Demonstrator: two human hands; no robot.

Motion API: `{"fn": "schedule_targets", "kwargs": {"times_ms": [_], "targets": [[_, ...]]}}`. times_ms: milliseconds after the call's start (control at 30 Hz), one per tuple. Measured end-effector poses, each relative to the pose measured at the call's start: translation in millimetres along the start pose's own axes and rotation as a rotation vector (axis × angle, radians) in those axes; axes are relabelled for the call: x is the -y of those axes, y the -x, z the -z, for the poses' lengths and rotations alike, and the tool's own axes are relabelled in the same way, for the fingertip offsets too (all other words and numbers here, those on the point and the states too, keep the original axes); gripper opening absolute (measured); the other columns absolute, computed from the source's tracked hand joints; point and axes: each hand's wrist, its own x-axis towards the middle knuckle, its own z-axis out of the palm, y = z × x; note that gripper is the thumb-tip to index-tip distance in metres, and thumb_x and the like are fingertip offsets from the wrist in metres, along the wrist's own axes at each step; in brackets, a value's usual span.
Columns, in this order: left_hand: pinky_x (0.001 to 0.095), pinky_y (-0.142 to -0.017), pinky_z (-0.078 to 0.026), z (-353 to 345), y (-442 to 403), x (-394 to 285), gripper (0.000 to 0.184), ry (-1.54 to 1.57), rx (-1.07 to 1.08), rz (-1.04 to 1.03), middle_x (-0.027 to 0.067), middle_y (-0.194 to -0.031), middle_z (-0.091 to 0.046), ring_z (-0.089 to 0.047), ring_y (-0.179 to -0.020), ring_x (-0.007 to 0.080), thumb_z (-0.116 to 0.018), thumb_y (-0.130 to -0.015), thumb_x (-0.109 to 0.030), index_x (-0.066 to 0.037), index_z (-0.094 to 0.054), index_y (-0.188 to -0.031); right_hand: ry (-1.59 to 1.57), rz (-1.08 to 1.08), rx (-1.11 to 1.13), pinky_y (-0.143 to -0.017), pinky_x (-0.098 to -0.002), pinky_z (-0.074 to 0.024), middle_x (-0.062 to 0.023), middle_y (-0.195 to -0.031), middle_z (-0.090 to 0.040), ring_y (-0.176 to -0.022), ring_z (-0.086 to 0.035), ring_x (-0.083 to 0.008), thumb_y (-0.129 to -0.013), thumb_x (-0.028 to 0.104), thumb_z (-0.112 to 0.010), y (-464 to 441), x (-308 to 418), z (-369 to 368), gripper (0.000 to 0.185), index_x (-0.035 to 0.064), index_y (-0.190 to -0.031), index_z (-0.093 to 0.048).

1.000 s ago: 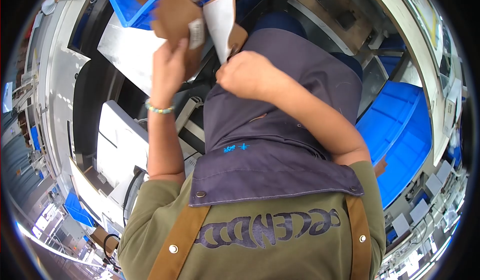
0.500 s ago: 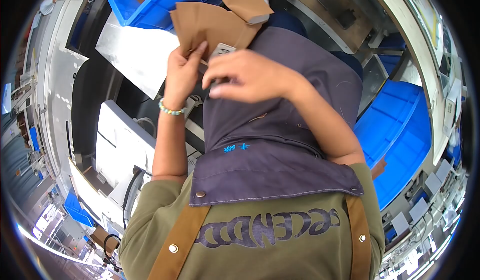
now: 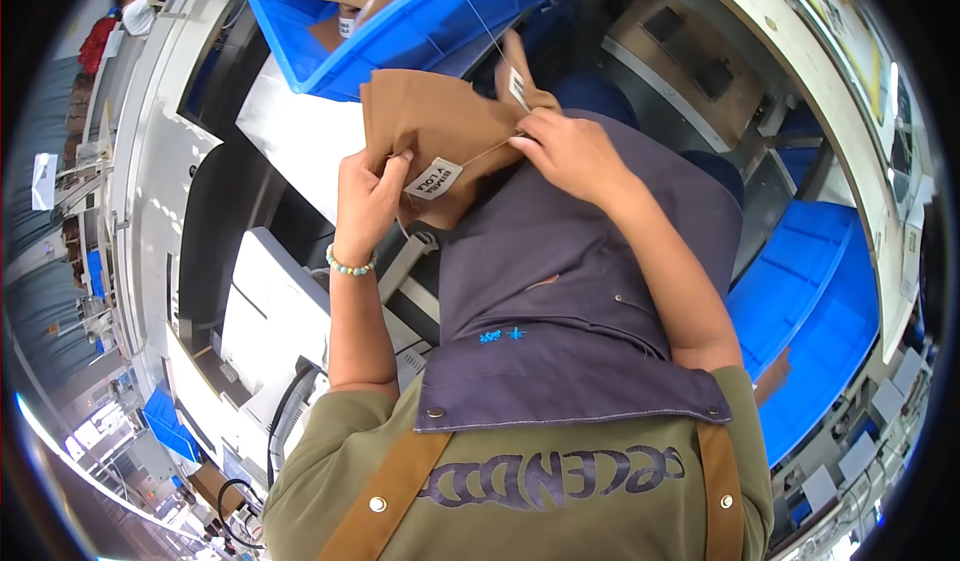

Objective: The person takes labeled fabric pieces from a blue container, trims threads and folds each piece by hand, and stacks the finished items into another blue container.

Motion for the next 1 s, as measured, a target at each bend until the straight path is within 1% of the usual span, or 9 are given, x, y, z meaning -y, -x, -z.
{"fn": "schedule_targets", "kwargs": {"times_ms": [67, 100, 233, 367, 433, 600, 733, 867, 1000], "targets": [[0.0289, -0.055, -0.042, 7, -4, 2, 0.019, -0.056, -0.034, -0.019, 0.0042, -0.063, -0.059, -0.048, -0.061, 0.0065, -0.059, -0.092, -0.01, 0.008, -0.064, -0.087, 0.053, 0.02, -0.022, -0.065, -0.0409, -0.0529, -0.0138, -0.083, -0.064, -0.077, -0.065, -0.0325, -0.092, 0.027, -0.061, -1, -2, 16, 0.019, 0.0076, -0.09, -0.062], [0.0291, -0.055, -0.042, 9, -5, 0, 0.02, -0.08, -0.03, -0.013, 0.0046, -0.063, -0.059, -0.047, -0.061, 0.0065, -0.059, -0.092, -0.01, 0.008, -0.064, -0.087, 0.113, 0.033, -0.014, -0.065, -0.0392, -0.0537, -0.0102, -0.08, -0.064, -0.076, -0.067, -0.0293, -0.09, 0.026, -0.064, -1, -4, 17, 0.018, 0.0078, -0.087, -0.062], [0.0292, -0.055, -0.043, 3, -8, -2, 0.021, -0.107, 0.015, -0.011, 0.0055, -0.062, -0.058, -0.047, -0.061, 0.0071, -0.059, -0.093, -0.011, 0.008, -0.063, -0.087, 0.279, 0.077, -0.02, -0.064, -0.037, -0.053, -0.0067, -0.081, -0.063, -0.075, -0.067, -0.0243, -0.092, 0.024, -0.063, 1, -12, 6, 0.018, 0.0074, -0.086, -0.06], [0.0293, -0.058, -0.044, 4, -9, 1, 0.021, -0.123, -0.054, 0.013, 0.0053, -0.063, -0.058, -0.049, -0.062, 0.0079, -0.059, -0.092, -0.012, 0.008, -0.065, -0.089, 0.332, 0.055, -0.018, -0.063, -0.0377, -0.055, -0.0078, -0.077, -0.065, -0.074, -0.068, -0.0259, -0.092, 0.025, -0.061, 5, -13, 4, 0.021, 0.0069, -0.082, -0.062], [0.0293, -0.061, -0.045, 16, -11, 15, 0.025, -0.131, -0.157, 0.071, 0.0055, -0.068, -0.062, -0.052, -0.066, 0.0083, -0.059, -0.092, -0.016, 0.008, -0.067, -0.09, 0.38, -0.01, 0.029, -0.062, -0.0378, -0.055, -0.0082, -0.077, -0.065, -0.074, -0.068, -0.0259, -0.092, 0.025, -0.061, 7, -14, 10, 0.021, 0.0071, -0.081, -0.062], [0.0278, -0.068, -0.047, 27, -20, 40, 0.026, 0.121, -0.408, 0.051, 0.0061, -0.082, -0.067, -0.056, -0.074, 0.0089, -0.056, -0.094, -0.016, 0.008, -0.066, -0.096, 0.302, 0.111, -0.01, -0.06, -0.0363, -0.0545, -0.0075, -0.077, -0.064, -0.072, -0.067, -0.0235, -0.091, 0.026, -0.062, 4, 12, 26, 0.021, 0.0084, -0.081, -0.063], [0.0286, -0.076, -0.046, 0, -20, 46, 0.025, 0.076, -0.325, 0.056, 0.0065, -0.088, -0.067, -0.054, -0.084, 0.0088, -0.055, -0.095, -0.014, 0.007, -0.066, -0.1, 0.256, 0.256, 0.039, -0.061, -0.0344, -0.0537, -0.0064, -0.077, -0.063, -0.07, -0.067, -0.0218, -0.09, 0.028, -0.062, 2, 40, 26, 0.021, 0.009, -0.081, -0.063], [0.0288, -0.082, -0.047, -10, -21, 28, 0.026, 0.306, -0.325, 0.136, 0.0085, -0.099, -0.067, -0.058, -0.088, 0.012, -0.053, -0.096, -0.013, 0.008, -0.064, -0.108, 0.319, 0.256, 0.142, -0.061, -0.0347, -0.0533, -0.0075, -0.078, -0.064, -0.071, -0.068, -0.0226, -0.091, 0.028, -0.061, 5, 40, 20, 0.022, 0.0091, -0.081, -0.063], [0.029, -0.085, -0.047, -9, -22, 31, 0.029, 0.4, -0.307, 0.173, 0.011, -0.107, -0.066, -0.06, -0.094, 0.0143, -0.052, -0.097, -0.013, 0.009, -0.061, -0.113, -0.031, 0.1, -0.16, -0.06, -0.0356, -0.0528, -0.0058, -0.078, -0.065, -0.068, -0.068, -0.0225, -0.089, 0.028, -0.065, -6, 28, 41, 0.02, 0.0099, -0.081, -0.063]]}}
